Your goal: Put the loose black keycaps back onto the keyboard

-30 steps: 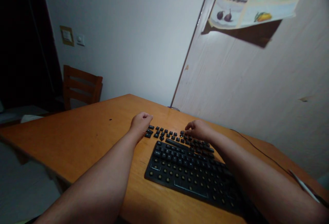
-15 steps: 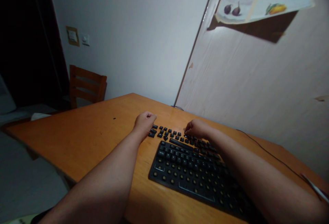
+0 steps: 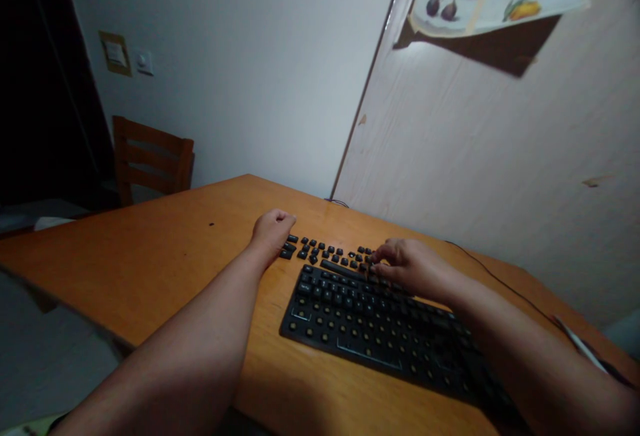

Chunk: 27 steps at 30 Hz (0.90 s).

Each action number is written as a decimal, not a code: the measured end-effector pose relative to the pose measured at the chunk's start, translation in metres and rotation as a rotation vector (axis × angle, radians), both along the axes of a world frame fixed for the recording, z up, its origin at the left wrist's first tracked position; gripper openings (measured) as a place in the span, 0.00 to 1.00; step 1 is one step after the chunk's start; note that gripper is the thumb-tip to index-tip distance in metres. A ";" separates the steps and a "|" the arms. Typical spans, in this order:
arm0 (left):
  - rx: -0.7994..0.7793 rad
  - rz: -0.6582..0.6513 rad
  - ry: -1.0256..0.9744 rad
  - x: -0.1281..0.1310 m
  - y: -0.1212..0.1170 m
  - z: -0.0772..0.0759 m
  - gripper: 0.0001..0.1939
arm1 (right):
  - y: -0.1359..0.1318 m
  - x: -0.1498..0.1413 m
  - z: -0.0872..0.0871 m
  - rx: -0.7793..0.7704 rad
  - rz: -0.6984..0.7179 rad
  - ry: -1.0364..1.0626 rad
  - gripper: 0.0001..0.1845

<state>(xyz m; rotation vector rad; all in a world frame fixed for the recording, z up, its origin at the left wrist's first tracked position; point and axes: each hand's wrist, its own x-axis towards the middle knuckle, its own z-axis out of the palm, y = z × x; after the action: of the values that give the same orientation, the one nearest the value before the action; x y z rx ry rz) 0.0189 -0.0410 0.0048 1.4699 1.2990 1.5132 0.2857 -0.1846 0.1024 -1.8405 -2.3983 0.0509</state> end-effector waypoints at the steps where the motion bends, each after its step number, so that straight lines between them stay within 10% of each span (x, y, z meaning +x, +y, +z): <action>1: -0.002 0.000 0.003 0.000 0.000 0.000 0.12 | -0.015 0.000 -0.001 0.012 0.045 -0.009 0.11; 8: -0.030 -0.016 -0.057 -0.001 0.003 -0.002 0.12 | -0.072 0.000 -0.030 0.073 0.110 -0.068 0.07; 27: -0.019 -0.029 -0.038 -0.002 0.004 -0.004 0.11 | -0.082 -0.016 -0.040 0.112 0.060 -0.163 0.11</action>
<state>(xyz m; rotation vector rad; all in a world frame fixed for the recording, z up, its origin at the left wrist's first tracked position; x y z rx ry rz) 0.0172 -0.0373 0.0013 1.4357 1.2615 1.4994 0.2694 -0.2661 0.0627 -1.7870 -2.5051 -0.2323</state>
